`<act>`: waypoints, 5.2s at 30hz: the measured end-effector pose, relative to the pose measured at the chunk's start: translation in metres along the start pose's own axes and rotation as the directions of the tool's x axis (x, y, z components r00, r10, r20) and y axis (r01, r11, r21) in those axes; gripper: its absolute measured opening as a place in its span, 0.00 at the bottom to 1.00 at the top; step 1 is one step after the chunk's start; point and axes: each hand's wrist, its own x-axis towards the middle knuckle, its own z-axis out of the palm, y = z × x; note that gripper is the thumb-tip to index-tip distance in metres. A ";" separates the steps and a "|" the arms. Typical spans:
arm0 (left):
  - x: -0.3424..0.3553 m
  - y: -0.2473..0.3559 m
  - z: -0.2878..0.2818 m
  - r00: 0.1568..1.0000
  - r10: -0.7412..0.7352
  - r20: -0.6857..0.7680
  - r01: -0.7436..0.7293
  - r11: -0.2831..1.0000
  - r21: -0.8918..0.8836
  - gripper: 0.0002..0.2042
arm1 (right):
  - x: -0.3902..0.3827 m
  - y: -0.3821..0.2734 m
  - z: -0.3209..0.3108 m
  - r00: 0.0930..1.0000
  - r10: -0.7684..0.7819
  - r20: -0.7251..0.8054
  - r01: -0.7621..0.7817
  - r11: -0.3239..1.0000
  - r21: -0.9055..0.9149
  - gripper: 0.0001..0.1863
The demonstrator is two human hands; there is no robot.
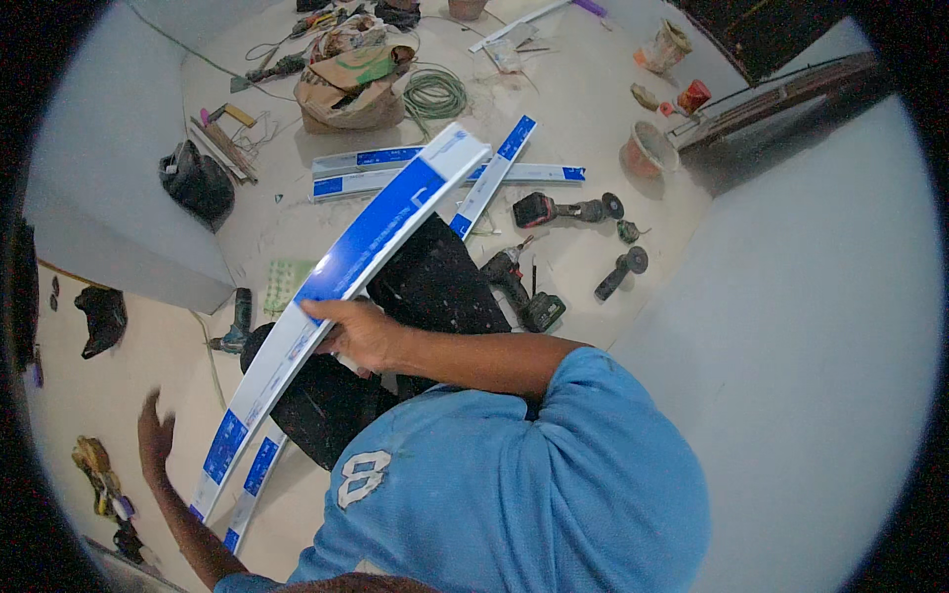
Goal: The person sits on the floor and uses a cordless drill to make holes in aluminum profiles. They mark the profiles with a marker, position the drill, and create holes at marked spots. The person handles multiple aluminum profiles and uses a drill throughout the task.
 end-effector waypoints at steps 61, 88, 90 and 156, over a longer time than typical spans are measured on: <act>0.120 0.524 -0.042 0.675 0.733 0.090 -0.331 0.409 -0.850 0.48 | -0.090 -0.180 -0.522 0.301 -0.651 -0.697 -0.855 0.139 -0.499 0.22; 0.121 0.513 -0.044 0.626 0.778 0.040 -0.385 0.354 -0.852 0.41 | 0.011 -0.285 -0.272 0.692 -0.568 -0.445 0.412 0.817 -0.403 0.14; 0.121 0.517 -0.048 0.632 0.773 0.058 -0.377 0.371 -0.849 0.45 | 0.001 -0.298 -0.235 0.715 -0.603 -0.353 0.454 0.785 -0.422 0.13; 0.135 0.478 -0.029 0.921 0.385 0.055 0.154 -0.233 -0.960 0.25 | -0.063 -0.148 -0.016 0.636 -0.723 0.270 0.481 0.098 -0.871 0.22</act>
